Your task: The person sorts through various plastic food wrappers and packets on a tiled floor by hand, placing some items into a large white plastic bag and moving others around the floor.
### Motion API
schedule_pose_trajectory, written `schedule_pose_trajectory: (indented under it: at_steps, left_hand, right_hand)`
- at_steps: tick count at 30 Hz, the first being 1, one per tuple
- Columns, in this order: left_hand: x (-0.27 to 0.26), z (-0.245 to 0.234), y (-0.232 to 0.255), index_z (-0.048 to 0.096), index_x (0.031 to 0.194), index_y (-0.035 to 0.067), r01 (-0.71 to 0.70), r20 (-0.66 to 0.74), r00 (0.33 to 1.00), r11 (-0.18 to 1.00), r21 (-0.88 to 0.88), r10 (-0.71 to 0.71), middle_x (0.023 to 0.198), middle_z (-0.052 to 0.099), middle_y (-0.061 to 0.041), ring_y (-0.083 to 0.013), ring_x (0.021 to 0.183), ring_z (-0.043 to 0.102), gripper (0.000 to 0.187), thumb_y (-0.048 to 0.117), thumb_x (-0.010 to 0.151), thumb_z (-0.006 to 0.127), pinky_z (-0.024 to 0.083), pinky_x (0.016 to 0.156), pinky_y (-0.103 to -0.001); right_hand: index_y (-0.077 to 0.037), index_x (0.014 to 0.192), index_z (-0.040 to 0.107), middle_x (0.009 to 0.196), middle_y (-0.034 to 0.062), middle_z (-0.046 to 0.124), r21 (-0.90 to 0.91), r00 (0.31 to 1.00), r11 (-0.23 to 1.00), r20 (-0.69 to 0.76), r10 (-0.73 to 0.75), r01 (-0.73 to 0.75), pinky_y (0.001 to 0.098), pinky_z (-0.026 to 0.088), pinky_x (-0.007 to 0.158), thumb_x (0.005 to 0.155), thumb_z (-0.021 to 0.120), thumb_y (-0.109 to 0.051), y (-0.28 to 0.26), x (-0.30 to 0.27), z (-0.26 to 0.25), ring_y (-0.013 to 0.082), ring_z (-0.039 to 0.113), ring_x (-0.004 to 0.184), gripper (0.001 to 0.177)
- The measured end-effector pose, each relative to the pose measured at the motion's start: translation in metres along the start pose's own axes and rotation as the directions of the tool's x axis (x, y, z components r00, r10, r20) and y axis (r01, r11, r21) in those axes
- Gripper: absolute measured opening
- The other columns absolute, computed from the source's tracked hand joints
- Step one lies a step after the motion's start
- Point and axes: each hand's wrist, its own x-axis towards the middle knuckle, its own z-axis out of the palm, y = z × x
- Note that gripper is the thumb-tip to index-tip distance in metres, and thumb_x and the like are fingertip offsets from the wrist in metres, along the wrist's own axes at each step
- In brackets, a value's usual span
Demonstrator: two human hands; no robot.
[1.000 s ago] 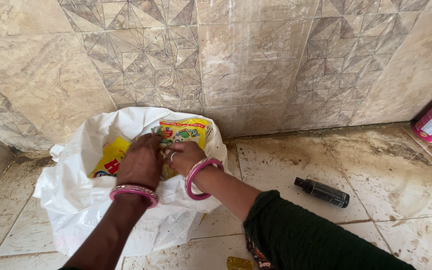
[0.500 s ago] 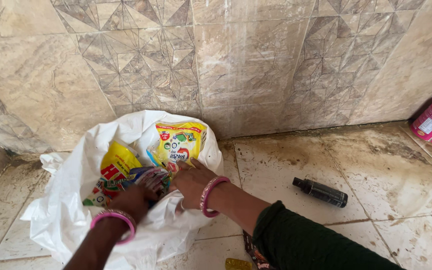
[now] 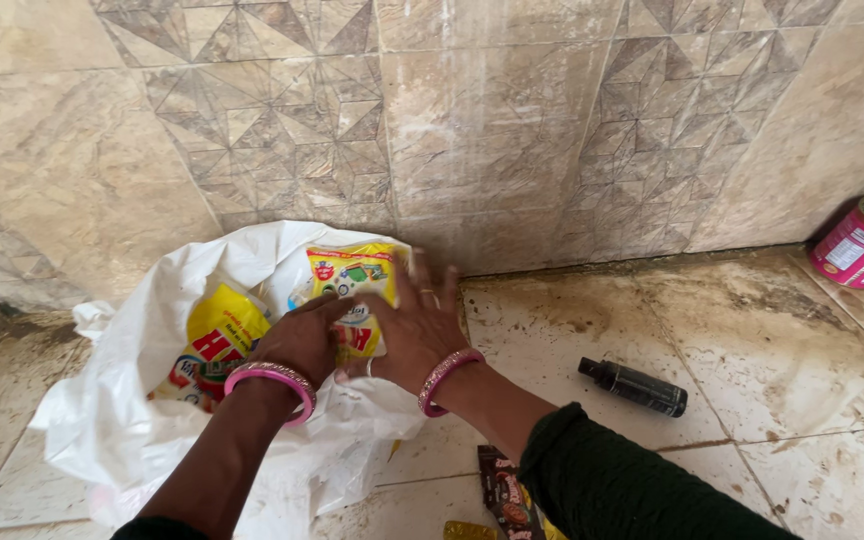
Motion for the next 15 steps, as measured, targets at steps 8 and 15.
schedule_pose_trajectory:
  at_steps: [8,15]
  left_hand:
    - [0.025,-0.003,0.044,0.04,0.154,0.035,-0.141,0.247,0.968,0.923,0.359,0.052,0.17,0.017,0.008,-0.0225,0.158,0.014,0.068,0.01,0.094,0.061,0.021,0.125,-0.057]
    - [0.025,-0.007,0.035,0.037,0.154,0.031,-0.135,0.277,0.961,0.831,0.539,-0.024,0.171,0.013,0.008,-0.0195,0.158,0.009,0.056,0.027,0.102,0.056,0.016,0.124,-0.063]
  right_hand:
    - [-0.014,0.156,0.031,0.164,0.023,0.026,0.405,0.983,0.911,-0.119,0.142,-0.083,0.0431,0.039,0.117,0.074,0.073,0.0,0.049,0.027,0.077,0.0406,0.039,0.147,0.093]
    - [-0.01,0.152,0.042,0.162,0.0119,0.039,0.436,0.968,0.887,-0.246,-0.046,0.153,0.0412,0.046,0.108,0.076,0.058,0.015,0.042,0.024,0.088,0.0316,0.049,0.139,0.082]
